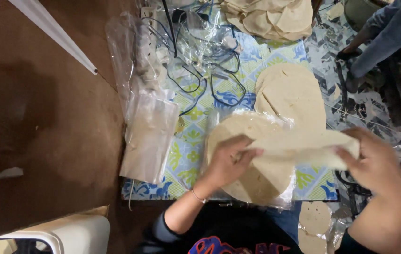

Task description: The person stacks tortillas into plastic bags by hand and folds the bags to close them.

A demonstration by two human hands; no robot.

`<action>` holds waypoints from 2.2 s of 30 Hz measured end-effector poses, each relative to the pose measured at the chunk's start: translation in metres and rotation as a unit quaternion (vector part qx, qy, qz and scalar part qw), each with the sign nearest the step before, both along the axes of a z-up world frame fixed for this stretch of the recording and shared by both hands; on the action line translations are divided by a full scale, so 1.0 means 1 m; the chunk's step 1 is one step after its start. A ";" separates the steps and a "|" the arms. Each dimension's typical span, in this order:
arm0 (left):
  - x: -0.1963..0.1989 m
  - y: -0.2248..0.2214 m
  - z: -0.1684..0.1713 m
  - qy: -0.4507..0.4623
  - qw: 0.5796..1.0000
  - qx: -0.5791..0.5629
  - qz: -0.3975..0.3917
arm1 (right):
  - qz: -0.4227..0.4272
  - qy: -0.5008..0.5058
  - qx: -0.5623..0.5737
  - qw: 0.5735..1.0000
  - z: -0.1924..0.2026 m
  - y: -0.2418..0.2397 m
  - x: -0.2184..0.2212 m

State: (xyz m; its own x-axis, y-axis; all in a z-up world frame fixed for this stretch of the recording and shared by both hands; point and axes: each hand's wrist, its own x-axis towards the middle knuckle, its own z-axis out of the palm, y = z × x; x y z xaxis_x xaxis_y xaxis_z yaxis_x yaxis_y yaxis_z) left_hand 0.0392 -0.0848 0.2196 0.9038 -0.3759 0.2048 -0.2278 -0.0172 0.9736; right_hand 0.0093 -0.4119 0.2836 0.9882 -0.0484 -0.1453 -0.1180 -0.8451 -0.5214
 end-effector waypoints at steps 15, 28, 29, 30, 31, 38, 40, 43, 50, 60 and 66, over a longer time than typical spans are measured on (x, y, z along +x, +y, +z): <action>-0.050 0.041 -0.152 -0.189 0.933 0.293 0.087 | 0.089 -0.191 0.035 0.977 -0.175 0.049 -0.063; -0.055 0.063 -0.107 -0.202 0.940 0.273 0.034 | 0.174 0.030 -0.100 0.979 -0.180 0.009 -0.072; -0.050 0.073 -0.132 -0.203 0.940 0.273 0.036 | 0.175 0.029 -0.100 0.979 -0.176 0.010 -0.072; -0.048 0.083 -0.157 -0.163 0.934 0.302 0.100 | 0.134 0.007 -0.090 0.987 -0.173 0.011 -0.073; -0.045 0.092 -0.182 -0.122 0.922 0.329 0.163 | 0.091 -0.014 -0.080 0.993 -0.169 0.011 -0.074; 0.012 0.167 -0.213 -0.021 0.759 0.473 0.447 | 0.079 -0.126 -0.034 0.988 -0.177 0.011 -0.067; 0.016 0.168 -0.227 -0.022 0.728 0.501 0.467 | 0.084 -0.135 -0.047 0.986 -0.175 0.015 -0.063; 0.014 0.165 -0.241 -0.065 0.696 0.547 0.460 | 0.070 -0.150 -0.048 0.985 -0.164 0.026 -0.059; 0.014 0.159 -0.227 -0.139 0.699 0.480 0.511 | 0.066 -0.160 -0.027 0.984 -0.156 0.031 -0.058; 0.029 0.180 -0.099 -0.075 0.742 0.436 0.504 | 0.070 -0.171 -0.012 0.983 -0.146 0.042 -0.052; 0.024 0.159 0.008 -0.214 0.792 0.245 0.516 | 0.124 -0.192 0.079 0.970 -0.131 0.089 -0.033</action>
